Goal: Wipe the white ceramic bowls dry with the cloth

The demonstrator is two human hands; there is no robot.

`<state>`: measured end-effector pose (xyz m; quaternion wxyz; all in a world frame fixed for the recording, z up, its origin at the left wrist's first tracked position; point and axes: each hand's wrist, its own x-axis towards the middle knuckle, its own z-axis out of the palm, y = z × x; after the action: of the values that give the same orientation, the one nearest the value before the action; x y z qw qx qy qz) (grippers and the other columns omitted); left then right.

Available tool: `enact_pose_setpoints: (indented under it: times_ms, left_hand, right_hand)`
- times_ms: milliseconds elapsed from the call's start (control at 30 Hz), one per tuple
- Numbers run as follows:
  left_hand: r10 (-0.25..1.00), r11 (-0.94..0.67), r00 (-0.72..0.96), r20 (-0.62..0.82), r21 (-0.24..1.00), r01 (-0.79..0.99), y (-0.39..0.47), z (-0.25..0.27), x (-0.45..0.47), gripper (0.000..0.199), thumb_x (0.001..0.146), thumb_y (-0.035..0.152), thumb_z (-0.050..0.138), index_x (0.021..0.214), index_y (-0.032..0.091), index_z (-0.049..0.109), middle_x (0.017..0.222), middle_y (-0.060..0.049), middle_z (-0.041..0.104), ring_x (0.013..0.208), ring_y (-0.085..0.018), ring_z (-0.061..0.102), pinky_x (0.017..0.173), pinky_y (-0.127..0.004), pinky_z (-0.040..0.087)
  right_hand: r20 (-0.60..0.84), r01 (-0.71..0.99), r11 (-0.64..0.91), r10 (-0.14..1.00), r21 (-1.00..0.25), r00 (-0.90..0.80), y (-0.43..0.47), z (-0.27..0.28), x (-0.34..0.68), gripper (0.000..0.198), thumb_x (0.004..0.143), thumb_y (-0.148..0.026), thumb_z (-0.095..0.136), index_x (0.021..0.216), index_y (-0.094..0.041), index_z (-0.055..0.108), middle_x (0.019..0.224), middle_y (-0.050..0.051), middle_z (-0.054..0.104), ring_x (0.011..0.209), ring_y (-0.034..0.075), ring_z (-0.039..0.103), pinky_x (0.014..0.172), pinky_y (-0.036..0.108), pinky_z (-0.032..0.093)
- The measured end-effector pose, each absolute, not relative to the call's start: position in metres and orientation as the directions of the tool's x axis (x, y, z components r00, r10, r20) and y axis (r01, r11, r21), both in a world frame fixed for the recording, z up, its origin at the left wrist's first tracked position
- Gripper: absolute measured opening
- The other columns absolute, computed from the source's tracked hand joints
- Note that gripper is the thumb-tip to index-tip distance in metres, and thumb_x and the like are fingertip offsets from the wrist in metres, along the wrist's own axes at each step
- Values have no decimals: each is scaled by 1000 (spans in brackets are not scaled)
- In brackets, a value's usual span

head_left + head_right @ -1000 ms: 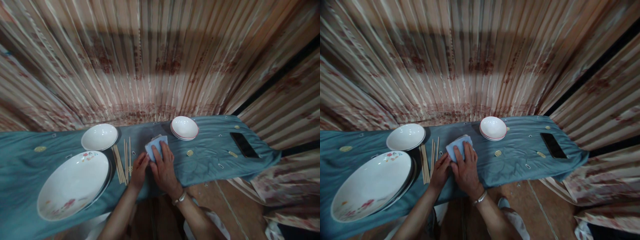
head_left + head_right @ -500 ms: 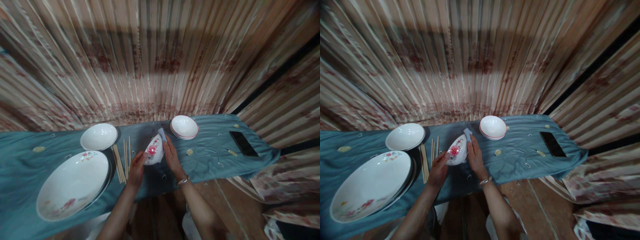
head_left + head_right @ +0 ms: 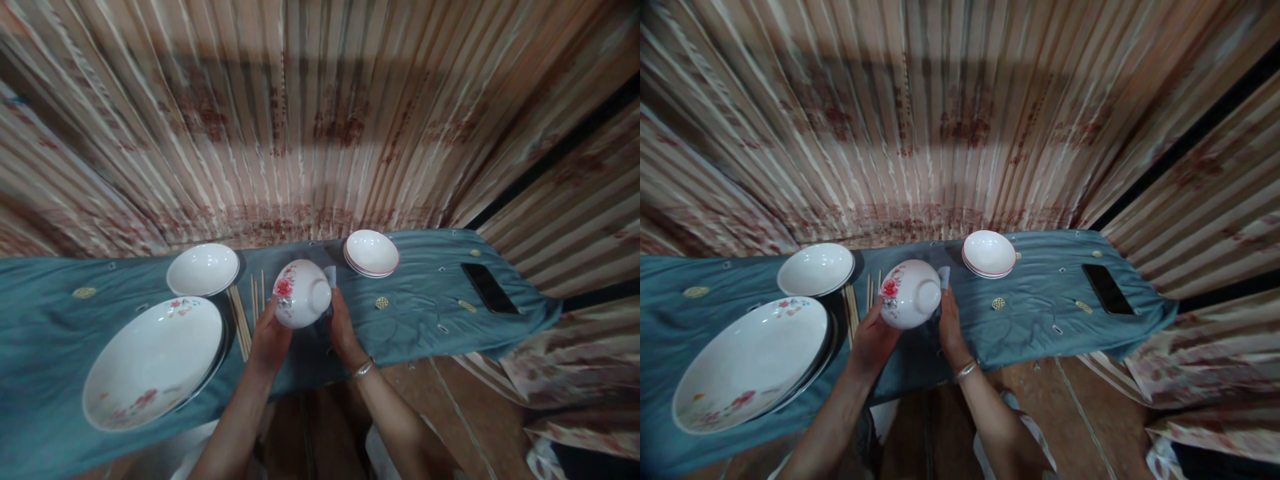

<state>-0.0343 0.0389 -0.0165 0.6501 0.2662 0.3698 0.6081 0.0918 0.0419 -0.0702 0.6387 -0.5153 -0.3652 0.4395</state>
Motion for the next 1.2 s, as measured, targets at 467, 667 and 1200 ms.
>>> enact_pose_setpoints:
  times_ms: [467,667,1200]
  left_hand:
    - [951,217,1,-308,668,-711,41,3,-36,35,81,47,61,105,23,70,122,-5,69,127,-25,54,96,-37,52]
    - [965,144,-45,-260,662,-735,37,0,-32,37,79,42,67,106,17,69,117,-8,71,121,-24,59,98,-35,50]
    - [991,-34,-134,23,996,-82,23,6,-30,32,76,48,66,64,18,61,60,2,56,60,-13,51,58,-24,40]
  right_hand:
    - [21,142,-18,962,-990,273,-6,-92,52,65,94,-45,44,151,-15,29,157,10,31,146,21,25,119,45,25]
    - [-20,59,-34,976,-998,219,-16,-75,49,57,93,-42,45,143,-16,43,147,9,47,137,21,43,116,40,31]
    - [-12,-35,-7,990,-999,141,-32,-22,71,29,87,-35,53,104,-18,70,82,0,68,73,16,59,68,25,51]
